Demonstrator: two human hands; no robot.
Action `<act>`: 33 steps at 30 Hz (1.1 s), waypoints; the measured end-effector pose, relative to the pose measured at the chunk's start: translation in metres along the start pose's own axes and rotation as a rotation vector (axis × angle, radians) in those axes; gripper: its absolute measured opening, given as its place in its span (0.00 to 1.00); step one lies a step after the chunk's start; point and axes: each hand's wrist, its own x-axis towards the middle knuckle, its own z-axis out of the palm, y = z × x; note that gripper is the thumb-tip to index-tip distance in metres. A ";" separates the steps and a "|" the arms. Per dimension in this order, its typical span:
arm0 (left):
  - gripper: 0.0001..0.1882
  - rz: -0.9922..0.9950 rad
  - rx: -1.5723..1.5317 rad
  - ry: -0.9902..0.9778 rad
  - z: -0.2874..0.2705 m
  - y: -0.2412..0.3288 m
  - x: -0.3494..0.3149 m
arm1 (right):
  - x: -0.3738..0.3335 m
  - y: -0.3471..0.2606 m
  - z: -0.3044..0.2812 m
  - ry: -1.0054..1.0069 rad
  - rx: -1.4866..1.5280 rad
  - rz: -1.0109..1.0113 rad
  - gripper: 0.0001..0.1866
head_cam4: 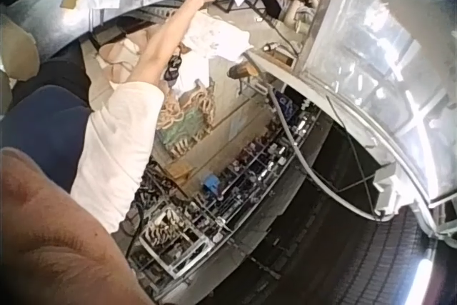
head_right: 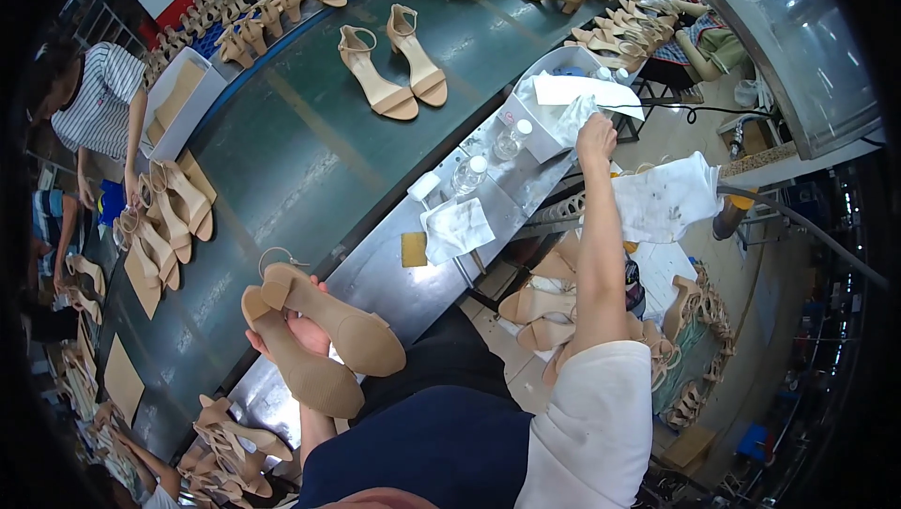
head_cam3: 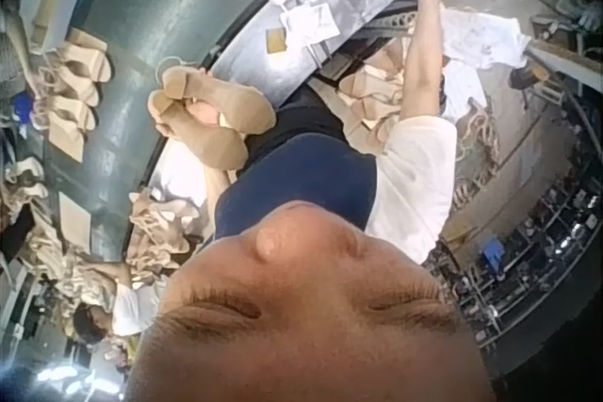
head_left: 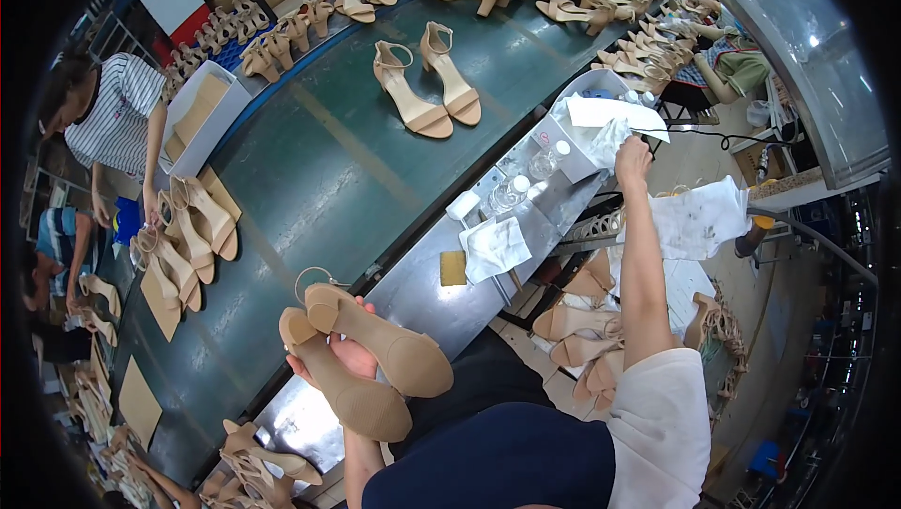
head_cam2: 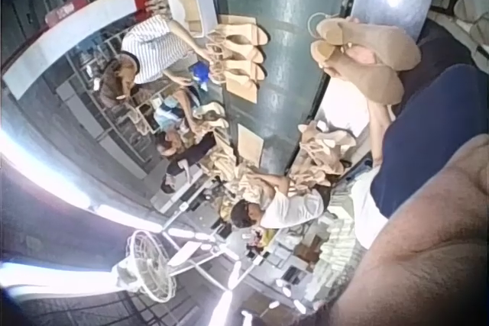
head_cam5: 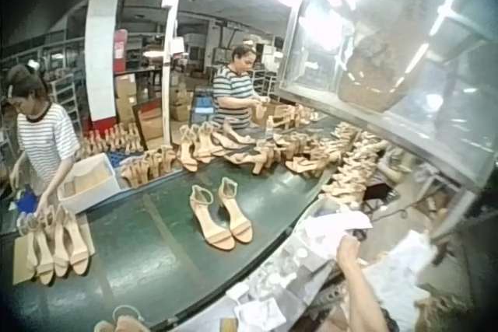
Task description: Cleaning and inspecting high-heeled sandals on an assembly line in a shoe factory.
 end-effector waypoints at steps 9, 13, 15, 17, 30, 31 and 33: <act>0.53 0.011 -0.033 0.070 -0.005 0.003 -0.001 | -0.033 0.012 -0.021 -0.394 0.998 0.170 0.13; 0.53 -0.026 -0.052 -0.004 -0.011 0.006 -0.003 | -0.064 0.001 -0.057 -0.207 0.688 -0.124 0.17; 0.53 -0.026 -0.047 0.009 -0.011 0.003 -0.002 | -0.070 0.000 -0.073 -0.326 0.479 -0.135 0.16; 0.53 -0.038 -0.043 0.018 -0.010 -0.001 0.000 | -0.067 0.016 -0.057 -0.503 0.440 -0.114 0.16; 0.53 -0.102 -0.036 0.034 -0.014 -0.013 0.006 | -0.138 0.017 -0.089 -0.496 0.493 -0.402 0.22; 0.54 -0.100 -0.034 0.040 -0.015 -0.014 0.006 | -0.143 0.020 -0.095 -0.459 0.077 -0.442 0.22; 0.54 -0.108 -0.028 0.037 -0.015 -0.016 0.007 | -0.149 0.024 -0.094 -0.329 0.091 -0.556 0.20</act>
